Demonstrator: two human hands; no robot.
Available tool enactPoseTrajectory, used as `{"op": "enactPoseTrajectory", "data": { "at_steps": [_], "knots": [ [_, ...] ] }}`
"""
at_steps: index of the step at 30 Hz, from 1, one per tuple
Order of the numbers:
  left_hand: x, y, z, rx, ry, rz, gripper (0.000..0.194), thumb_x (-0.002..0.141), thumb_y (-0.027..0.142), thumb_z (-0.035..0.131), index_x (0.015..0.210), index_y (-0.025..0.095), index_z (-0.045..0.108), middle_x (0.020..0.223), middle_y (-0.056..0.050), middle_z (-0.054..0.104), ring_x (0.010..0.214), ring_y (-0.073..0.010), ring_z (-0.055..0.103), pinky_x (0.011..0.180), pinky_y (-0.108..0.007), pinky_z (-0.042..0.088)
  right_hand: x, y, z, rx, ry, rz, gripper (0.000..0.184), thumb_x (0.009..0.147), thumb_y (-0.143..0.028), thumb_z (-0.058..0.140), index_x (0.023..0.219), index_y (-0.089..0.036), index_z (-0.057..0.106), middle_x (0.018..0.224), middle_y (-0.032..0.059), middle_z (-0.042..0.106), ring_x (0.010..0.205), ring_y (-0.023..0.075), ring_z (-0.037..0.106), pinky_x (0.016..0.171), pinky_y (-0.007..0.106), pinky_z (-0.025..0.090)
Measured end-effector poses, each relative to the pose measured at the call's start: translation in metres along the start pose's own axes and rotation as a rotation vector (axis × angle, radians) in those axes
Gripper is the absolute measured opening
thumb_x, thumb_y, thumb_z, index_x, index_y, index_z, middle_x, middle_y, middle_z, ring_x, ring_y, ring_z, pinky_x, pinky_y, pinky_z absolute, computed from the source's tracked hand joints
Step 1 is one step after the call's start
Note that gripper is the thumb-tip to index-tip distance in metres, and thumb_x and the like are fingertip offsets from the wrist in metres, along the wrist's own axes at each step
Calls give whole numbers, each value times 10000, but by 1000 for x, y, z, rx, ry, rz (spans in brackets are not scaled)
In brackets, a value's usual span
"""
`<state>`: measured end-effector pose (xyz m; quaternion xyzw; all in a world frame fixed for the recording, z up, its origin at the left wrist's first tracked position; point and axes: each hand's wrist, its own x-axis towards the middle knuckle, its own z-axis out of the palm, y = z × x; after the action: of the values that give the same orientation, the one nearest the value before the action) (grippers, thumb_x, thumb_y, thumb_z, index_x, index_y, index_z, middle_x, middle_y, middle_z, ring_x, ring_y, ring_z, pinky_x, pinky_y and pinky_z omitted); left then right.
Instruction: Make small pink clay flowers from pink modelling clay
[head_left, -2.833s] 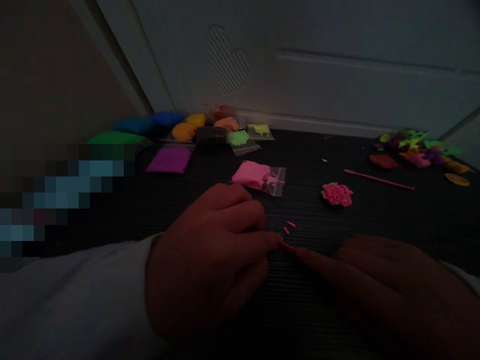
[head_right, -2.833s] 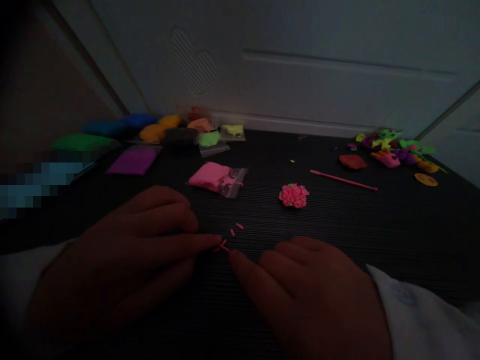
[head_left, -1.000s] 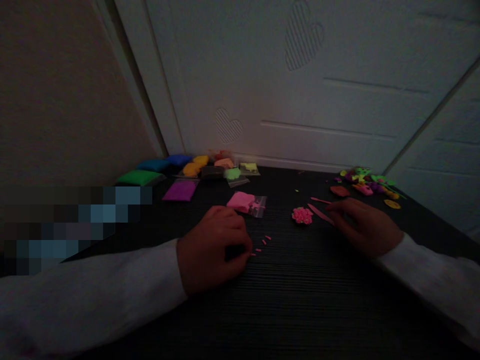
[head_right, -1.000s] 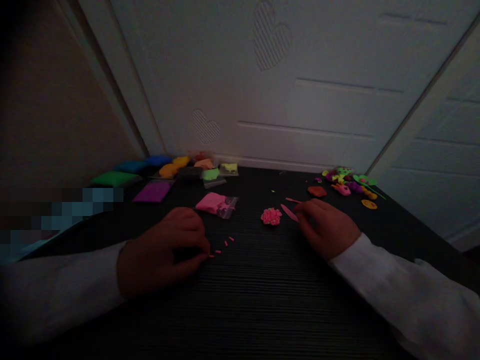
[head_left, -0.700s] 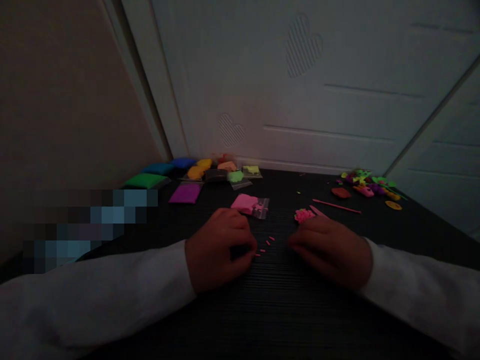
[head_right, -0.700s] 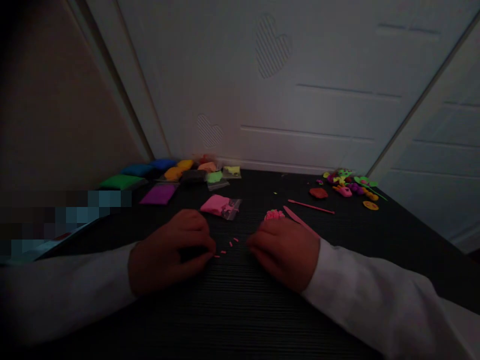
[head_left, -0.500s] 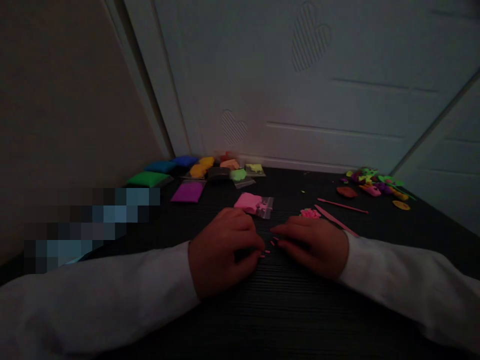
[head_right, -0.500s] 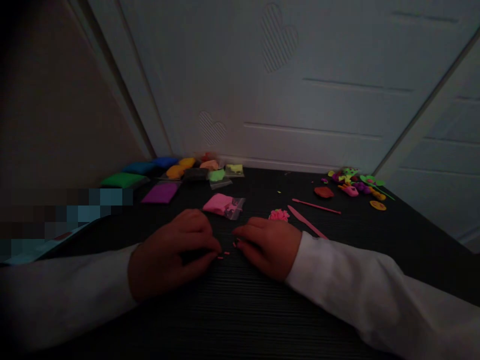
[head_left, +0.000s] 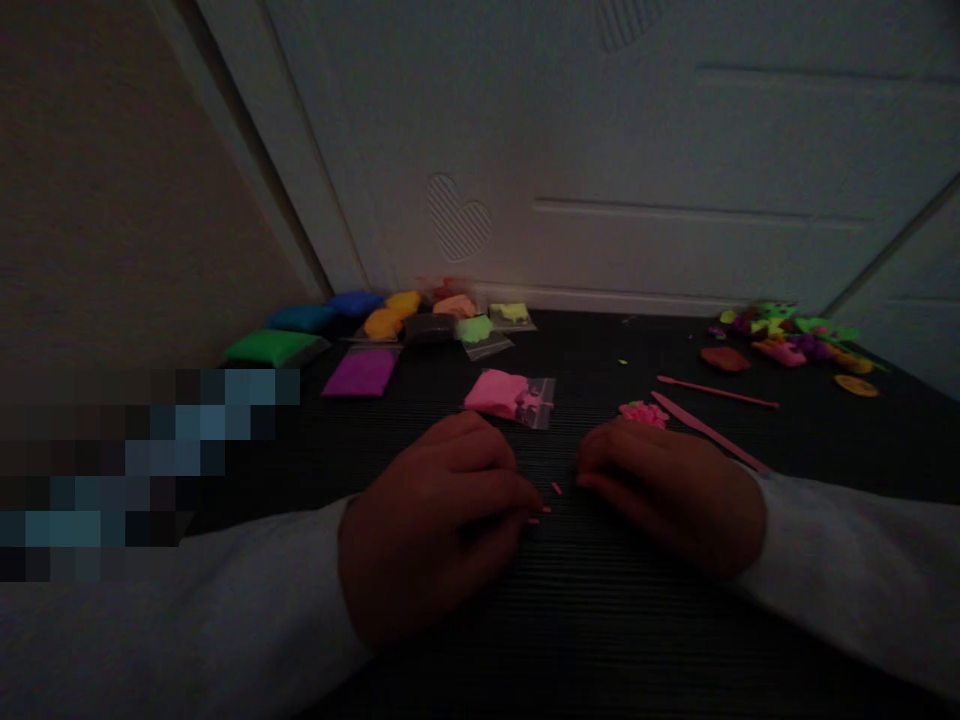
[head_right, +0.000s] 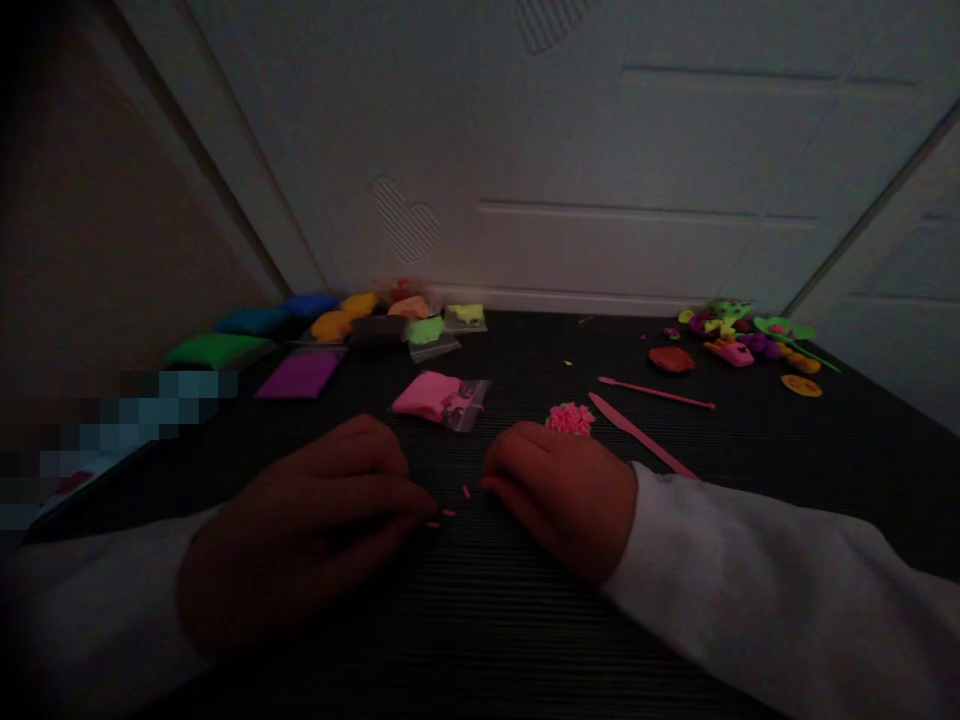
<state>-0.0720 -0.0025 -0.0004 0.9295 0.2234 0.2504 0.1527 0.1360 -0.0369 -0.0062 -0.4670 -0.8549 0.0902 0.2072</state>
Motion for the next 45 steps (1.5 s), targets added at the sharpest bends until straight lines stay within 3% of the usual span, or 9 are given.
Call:
{"op": "enactPoseTrajectory", "data": {
  "at_steps": [14,20,28,35,41,45],
  "knots": [
    [0,-1,-1,-13,15,6,197,720,96,494,805,208,632,703,-3,525,706,-118,462,651,-264,379,-10,-4,-7,136,238,-10,205,696,-118,577,872,-196,507,706,-24,561,621,79,532,579,192,437],
    [0,0,-3,-6,5,6,218,721,98,484,824,226,628,700,-1,530,693,-117,468,626,-256,391,-10,-7,-6,179,280,-13,254,731,-116,541,967,-211,533,853,-14,628,752,92,577,677,197,453],
    [-1,1,-4,20,25,10,211,713,98,504,818,229,632,695,2,524,689,-108,466,614,-243,392,-6,-7,-8,223,237,25,148,742,-139,540,867,-192,599,772,-24,627,683,77,560,652,176,440],
    [-1,1,-5,37,10,5,220,714,112,497,830,246,627,714,-2,538,690,-121,479,605,-253,412,-4,-3,-10,240,167,-6,186,760,-158,524,925,-213,590,869,-9,610,820,100,543,728,216,432],
    [-3,2,-5,74,17,25,204,701,110,522,822,237,627,700,11,535,681,-105,477,598,-234,408,-2,-3,-6,298,183,90,177,746,-163,538,894,-244,591,848,-34,593,760,77,553,662,177,450],
    [-3,2,-5,92,21,8,194,703,123,524,815,243,626,701,9,540,681,-116,482,594,-247,412,-3,-3,-2,365,203,177,272,734,-192,563,981,-298,524,801,-65,607,667,60,573,581,150,462]
  ]
}}
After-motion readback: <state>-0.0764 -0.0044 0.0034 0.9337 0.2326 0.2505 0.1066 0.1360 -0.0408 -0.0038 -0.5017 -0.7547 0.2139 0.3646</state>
